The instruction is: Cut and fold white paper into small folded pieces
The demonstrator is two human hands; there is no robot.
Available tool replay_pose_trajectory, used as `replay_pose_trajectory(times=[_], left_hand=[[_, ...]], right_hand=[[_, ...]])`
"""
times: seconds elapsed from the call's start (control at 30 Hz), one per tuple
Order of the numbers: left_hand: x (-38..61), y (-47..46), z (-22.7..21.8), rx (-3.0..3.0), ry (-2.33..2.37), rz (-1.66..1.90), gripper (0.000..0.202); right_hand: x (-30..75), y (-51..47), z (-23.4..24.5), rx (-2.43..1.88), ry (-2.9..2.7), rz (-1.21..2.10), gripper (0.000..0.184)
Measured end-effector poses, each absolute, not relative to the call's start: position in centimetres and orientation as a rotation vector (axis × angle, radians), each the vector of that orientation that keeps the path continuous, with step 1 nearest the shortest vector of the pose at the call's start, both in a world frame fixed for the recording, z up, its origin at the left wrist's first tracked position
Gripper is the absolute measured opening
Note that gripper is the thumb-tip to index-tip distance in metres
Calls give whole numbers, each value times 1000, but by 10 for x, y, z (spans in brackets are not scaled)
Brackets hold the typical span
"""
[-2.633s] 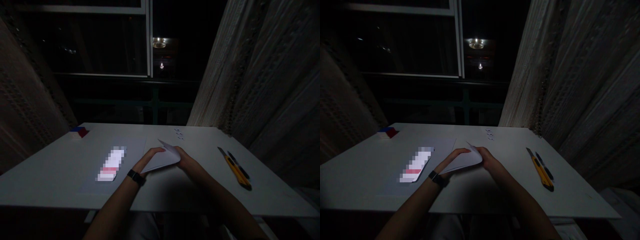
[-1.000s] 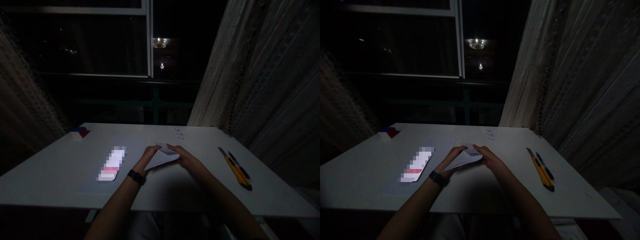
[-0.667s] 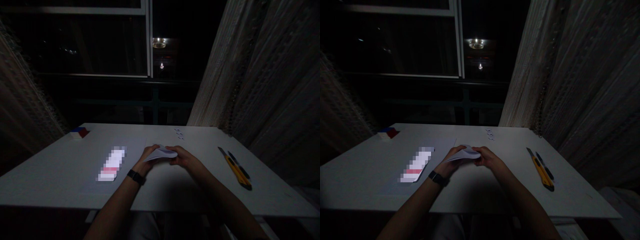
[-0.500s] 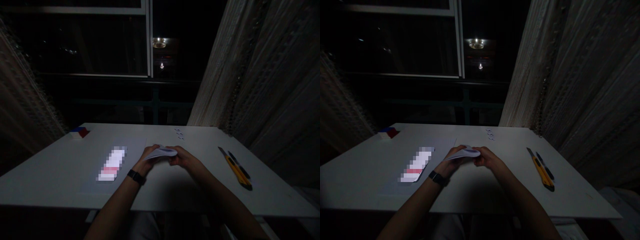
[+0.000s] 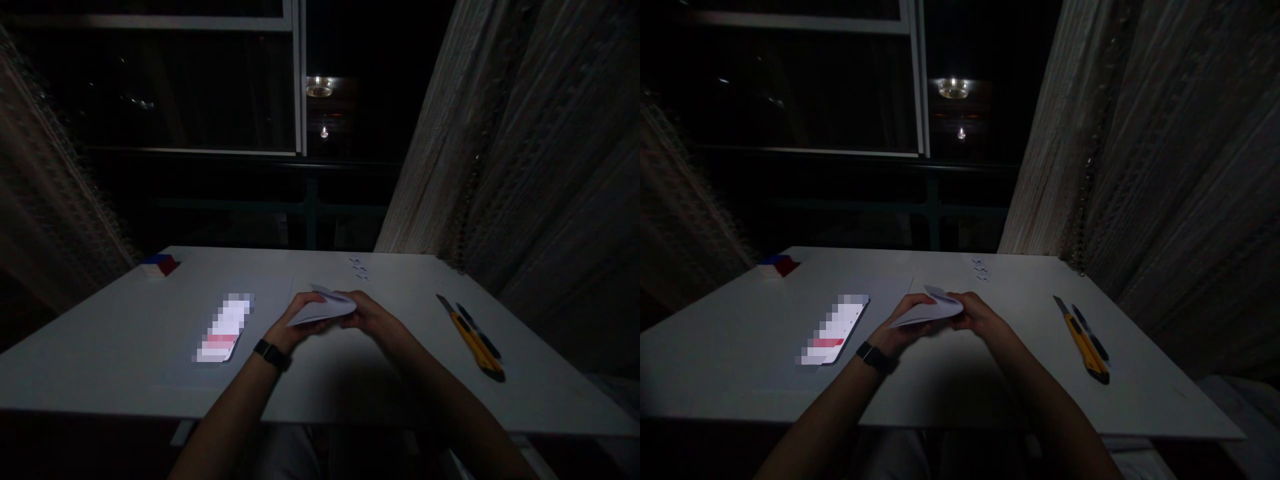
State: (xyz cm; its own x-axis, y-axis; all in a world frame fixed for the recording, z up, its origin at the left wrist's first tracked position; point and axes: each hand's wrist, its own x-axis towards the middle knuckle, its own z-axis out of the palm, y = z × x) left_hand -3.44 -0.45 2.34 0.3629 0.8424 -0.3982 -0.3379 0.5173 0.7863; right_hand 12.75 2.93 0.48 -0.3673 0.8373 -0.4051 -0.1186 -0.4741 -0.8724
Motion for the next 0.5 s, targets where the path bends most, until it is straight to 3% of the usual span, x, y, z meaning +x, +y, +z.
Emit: replay_pose_trajectory(times=[0.23,0.5], left_hand=[[-35,-4,18,690,906,840,24],[-35,0,15,631,890,829,20]], right_hand=[[126,27,6,-1264,-1124,1800,22],[126,28,3,-1272,-1134,1794,10]])
